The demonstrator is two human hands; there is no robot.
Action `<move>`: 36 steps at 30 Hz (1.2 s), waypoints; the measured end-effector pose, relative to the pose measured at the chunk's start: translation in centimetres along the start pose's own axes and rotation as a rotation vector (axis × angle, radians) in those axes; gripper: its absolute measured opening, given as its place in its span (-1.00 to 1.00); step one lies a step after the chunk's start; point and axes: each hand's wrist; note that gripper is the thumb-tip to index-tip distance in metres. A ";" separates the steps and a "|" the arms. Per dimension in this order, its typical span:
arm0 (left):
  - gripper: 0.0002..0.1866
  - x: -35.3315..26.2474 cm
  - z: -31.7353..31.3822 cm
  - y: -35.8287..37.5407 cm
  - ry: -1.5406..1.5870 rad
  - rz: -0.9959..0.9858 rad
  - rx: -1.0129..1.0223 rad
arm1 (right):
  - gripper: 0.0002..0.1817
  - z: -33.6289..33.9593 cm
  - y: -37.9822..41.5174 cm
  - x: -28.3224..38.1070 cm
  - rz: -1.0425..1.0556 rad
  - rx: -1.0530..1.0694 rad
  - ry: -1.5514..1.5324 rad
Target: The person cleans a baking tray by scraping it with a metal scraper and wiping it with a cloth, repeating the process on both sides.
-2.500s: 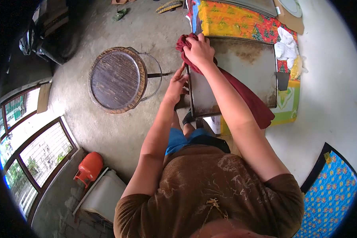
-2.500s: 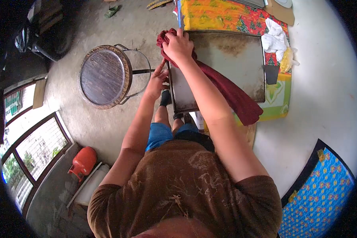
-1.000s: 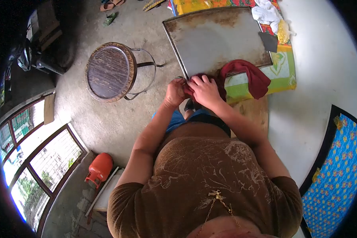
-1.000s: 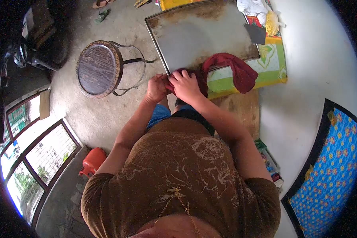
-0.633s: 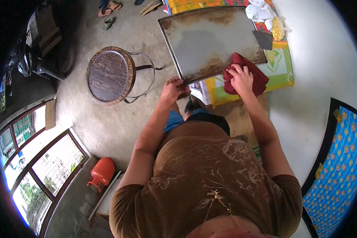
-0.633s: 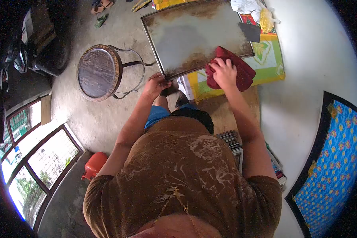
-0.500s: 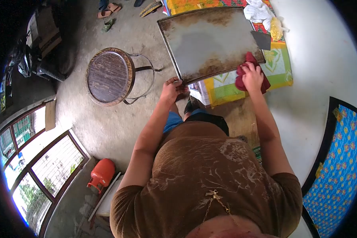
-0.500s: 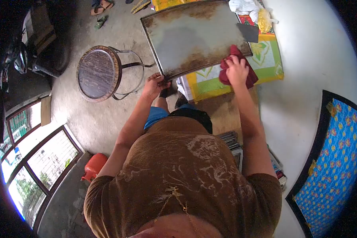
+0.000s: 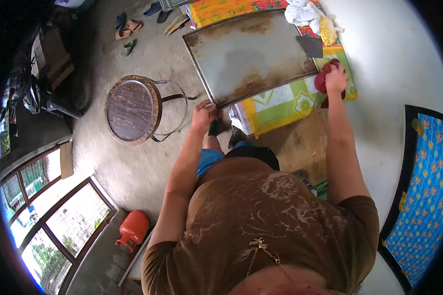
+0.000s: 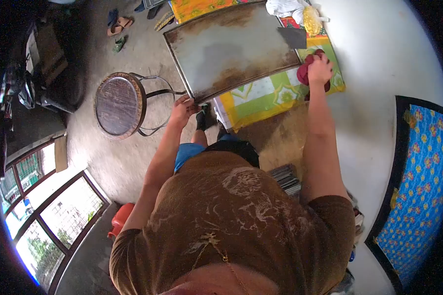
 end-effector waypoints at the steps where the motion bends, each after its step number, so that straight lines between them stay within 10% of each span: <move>1: -0.77 -0.3 0.4 -0.5 -0.024 -0.020 -0.002 | -0.69 1.5 -0.7 -0.4 -0.103 0.027 -0.005; 6: -0.70 -2.2 2.6 -2.1 -0.086 -0.108 -0.063 | -0.40 0.6 -4.0 -0.8 -0.445 0.452 0.003; 13: -0.62 -4.0 0.3 0.9 0.066 -0.113 -0.221 | -0.14 -0.9 -8.0 5.7 0.122 0.313 -0.212; 18: -0.74 -0.4 4.9 0.6 -0.044 -0.091 -0.320 | 0.30 -8.3 -10.3 7.7 -0.359 0.431 -0.413; 26: -0.56 1.4 8.6 3.4 -0.636 0.063 -0.428 | -0.01 -16.0 -11.9 6.0 -0.446 0.349 -0.437; 29: -0.52 0.6 7.7 4.0 -0.618 0.044 -0.357 | -0.36 -12.7 -10.0 6.0 -1.068 0.418 -1.435; 36: -0.54 -0.3 6.3 3.9 -0.442 0.046 -0.246 | -0.53 2.3 -2.4 12.6 -0.733 0.550 -1.682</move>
Point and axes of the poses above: each hand's wrist, its own y-axis away from the middle knuckle, its own z-axis out of the back of the hand, x = y × z, and after that the axes turned 9 degrees about -x, right-handed
